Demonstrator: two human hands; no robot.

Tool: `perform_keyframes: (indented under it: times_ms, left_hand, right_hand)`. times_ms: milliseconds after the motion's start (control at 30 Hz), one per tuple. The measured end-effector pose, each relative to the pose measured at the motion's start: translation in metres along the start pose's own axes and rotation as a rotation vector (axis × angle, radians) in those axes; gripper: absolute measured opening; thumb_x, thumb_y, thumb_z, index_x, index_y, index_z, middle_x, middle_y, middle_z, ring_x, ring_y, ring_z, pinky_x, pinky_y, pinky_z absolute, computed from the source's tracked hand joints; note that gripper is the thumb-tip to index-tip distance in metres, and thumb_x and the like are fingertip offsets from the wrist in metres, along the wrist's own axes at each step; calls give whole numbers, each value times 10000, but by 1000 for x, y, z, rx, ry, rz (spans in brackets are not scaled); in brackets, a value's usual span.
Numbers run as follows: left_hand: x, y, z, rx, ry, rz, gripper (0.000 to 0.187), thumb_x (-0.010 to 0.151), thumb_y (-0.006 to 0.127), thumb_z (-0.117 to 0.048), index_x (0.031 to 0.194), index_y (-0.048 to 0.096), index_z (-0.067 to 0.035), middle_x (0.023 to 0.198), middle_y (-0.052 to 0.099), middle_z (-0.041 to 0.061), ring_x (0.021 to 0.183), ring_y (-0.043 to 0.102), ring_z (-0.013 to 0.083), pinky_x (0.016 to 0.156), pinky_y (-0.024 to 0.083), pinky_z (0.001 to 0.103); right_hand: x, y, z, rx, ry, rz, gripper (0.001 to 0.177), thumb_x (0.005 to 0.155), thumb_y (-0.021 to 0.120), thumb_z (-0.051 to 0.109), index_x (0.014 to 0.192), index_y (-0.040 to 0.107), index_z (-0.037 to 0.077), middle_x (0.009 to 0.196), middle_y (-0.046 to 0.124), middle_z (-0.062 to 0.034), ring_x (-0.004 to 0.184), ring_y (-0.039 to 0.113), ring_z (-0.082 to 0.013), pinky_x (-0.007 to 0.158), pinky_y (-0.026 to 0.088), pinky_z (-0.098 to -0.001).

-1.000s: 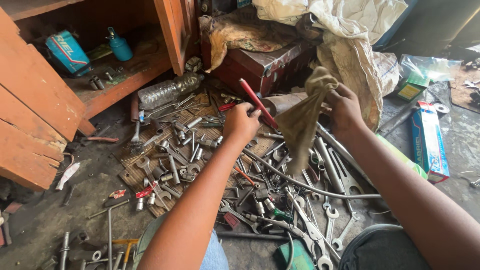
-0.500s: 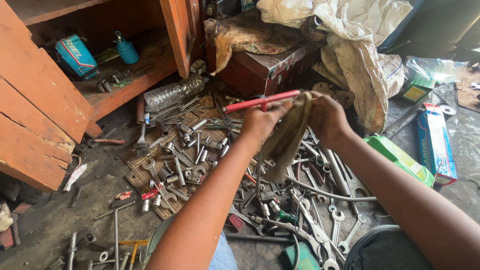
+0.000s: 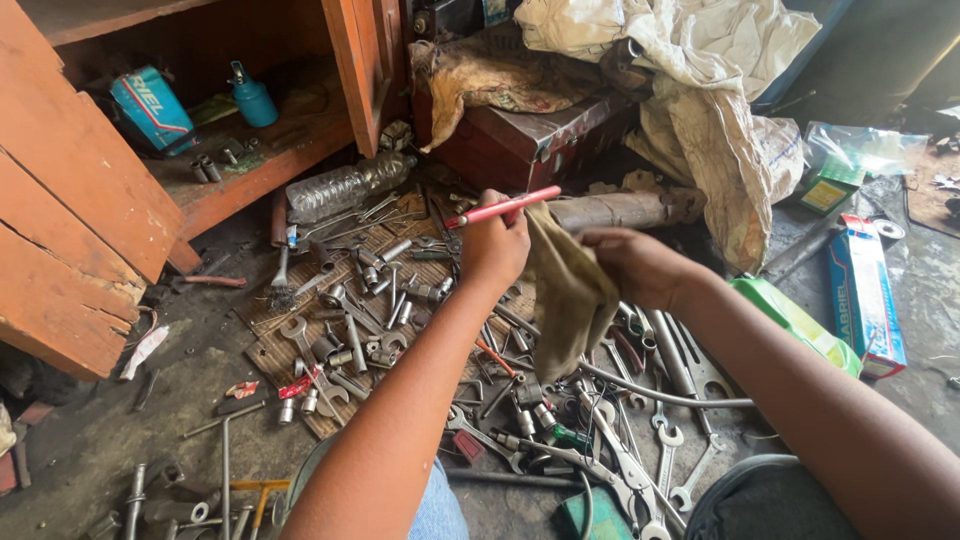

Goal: The person wipes a metal T-handle tool and a curved metal rod with a cloth. They handle the tools one at a time, wiping them thoroughly before placing them back on the floor among other scattered tools.

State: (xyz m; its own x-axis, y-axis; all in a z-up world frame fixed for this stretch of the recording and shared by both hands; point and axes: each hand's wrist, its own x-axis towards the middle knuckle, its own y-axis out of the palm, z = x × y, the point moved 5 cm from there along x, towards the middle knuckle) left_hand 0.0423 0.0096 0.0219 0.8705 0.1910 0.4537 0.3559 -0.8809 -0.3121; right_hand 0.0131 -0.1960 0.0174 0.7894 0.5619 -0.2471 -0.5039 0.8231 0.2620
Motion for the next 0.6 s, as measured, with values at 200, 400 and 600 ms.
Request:
perform_keyframes:
  times_ms: [200, 400, 600]
  left_hand:
    - [-1, 7, 7, 173, -153, 36, 237, 899, 701, -206, 1026, 585, -44, 972, 687, 193, 923, 687, 406, 786, 554, 487]
    - [3, 33, 68, 184, -529, 225, 750, 801, 834, -249, 1398, 436, -32, 1214, 532, 271, 1089, 622, 431, 937, 530, 478]
    - [0, 26, 51, 156, -359, 223, 262, 963, 601, -221, 1129, 704, -45, 1085, 721, 218, 1017, 683, 398, 863, 537, 489]
  right_hand:
    - [4, 16, -1, 107, -71, -59, 272, 960, 519, -14, 1157, 699, 41, 1094, 714, -119, 994, 669, -221, 920, 560, -383]
    - [-12, 18, 35, 304, -388, -402, 227, 1035, 554, 261, 1040, 678, 71, 1061, 700, -123, 982, 684, -280, 973, 536, -475]
    - [-14, -8, 42, 445, -419, -406, 309, 1027, 500, 323, 1092, 662, 68, 1084, 735, -122, 1019, 704, -269, 1002, 538, -449]
